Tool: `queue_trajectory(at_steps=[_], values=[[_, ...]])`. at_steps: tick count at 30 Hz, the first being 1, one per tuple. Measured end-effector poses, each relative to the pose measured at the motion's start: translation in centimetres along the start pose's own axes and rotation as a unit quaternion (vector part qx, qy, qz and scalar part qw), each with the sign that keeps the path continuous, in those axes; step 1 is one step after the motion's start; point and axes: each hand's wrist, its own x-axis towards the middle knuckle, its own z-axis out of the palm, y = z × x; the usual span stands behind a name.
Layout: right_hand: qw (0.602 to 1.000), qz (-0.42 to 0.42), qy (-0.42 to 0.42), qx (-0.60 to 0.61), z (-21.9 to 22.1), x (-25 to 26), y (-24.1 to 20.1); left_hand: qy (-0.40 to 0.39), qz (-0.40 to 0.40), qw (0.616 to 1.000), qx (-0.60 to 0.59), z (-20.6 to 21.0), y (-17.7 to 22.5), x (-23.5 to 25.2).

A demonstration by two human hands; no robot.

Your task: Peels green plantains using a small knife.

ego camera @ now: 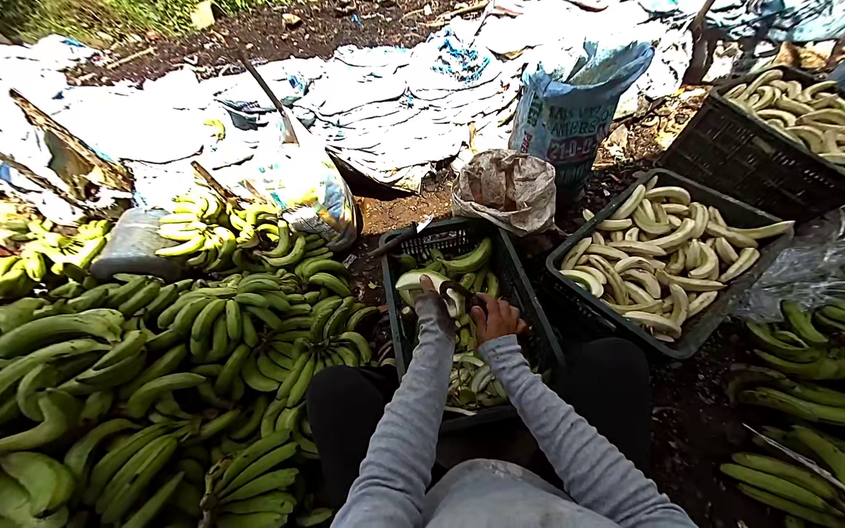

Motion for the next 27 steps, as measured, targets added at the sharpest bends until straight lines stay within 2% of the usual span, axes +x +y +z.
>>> queue_trajectory(at_steps=[2, 4, 6, 7, 8, 9, 10, 12, 14, 16, 17, 20, 21, 23, 25, 27], values=[[0.997, -0.018, -0.071, -0.031, -2.0, 4.1, -0.8, -0.186, 0.088, 0.977, 0.048, -2.2, -2.0, 2.3], [0.979, -0.025, -0.185, -0.080, -4.2, 8.7, -1.2, -0.360, 0.165, 0.906, 0.152, -4.3, -1.5, 3.3], [0.947, -0.041, -0.287, -0.139, -5.5, 12.4, -1.3, -0.445, 0.191, 0.843, 0.234, -5.5, -1.2, 4.0], [0.947, -0.047, -0.281, -0.147, -5.6, 12.8, -1.0, -0.445, 0.174, 0.849, 0.224, -5.8, -1.5, 4.0], [0.959, -0.058, -0.244, -0.132, -5.5, 12.2, -0.8, -0.411, 0.134, 0.887, 0.164, -5.9, -2.0, 3.9], [0.973, -0.076, -0.193, -0.102, -4.8, 10.6, -0.5, -0.338, 0.088, 0.934, 0.071, -5.3, -2.8, 3.7], [0.982, -0.092, -0.153, -0.069, -3.8, 8.4, -0.1, -0.233, 0.039, 0.972, -0.007, -4.2, -3.3, 3.4], [0.986, -0.101, -0.132, 0.007, -1.5, 3.1, 1.2, -0.069, -0.055, 0.991, -0.100, -2.6, -2.9, 2.9], [0.986, -0.130, -0.082, 0.068, 0.8, -0.8, 3.5, -0.013, -0.110, 0.986, -0.125, -1.9, -2.2, 2.6], [0.986, -0.136, -0.061, 0.075, 1.5, -2.1, 4.2, -0.007, -0.136, 0.986, -0.094, -1.5, -3.0, 3.4], [0.988, -0.126, -0.078, 0.053, 1.1, -1.8, 3.7, -0.030, -0.134, 0.989, -0.056, -1.6, -3.2, 3.4], [0.974, 0.012, -0.221, -0.056, -0.4, 2.7, 0.8, -0.122, -0.059, 0.991, -0.003, -2.3, -3.8, 2.5], [0.965, 0.058, -0.246, -0.065, -0.1, 5.0, 1.2, -0.148, -0.043, 0.988, -0.027, -2.4, -3.9, 1.7], [0.963, 0.116, -0.242, -0.022, 1.4, 8.9, 4.2, -0.175, -0.022, 0.972, -0.155, -2.7, -5.0, 1.1], [0.970, 0.090, -0.223, -0.024, 0.2, 9.6, 5.8, -0.191, -0.056, 0.940, -0.276, -3.4, -5.4, 2.1], [0.973, -0.031, -0.223, -0.052, -2.3, 6.8, 5.9, -0.175, -0.109, 0.928, -0.312, -3.5, -5.0, 2.8]])
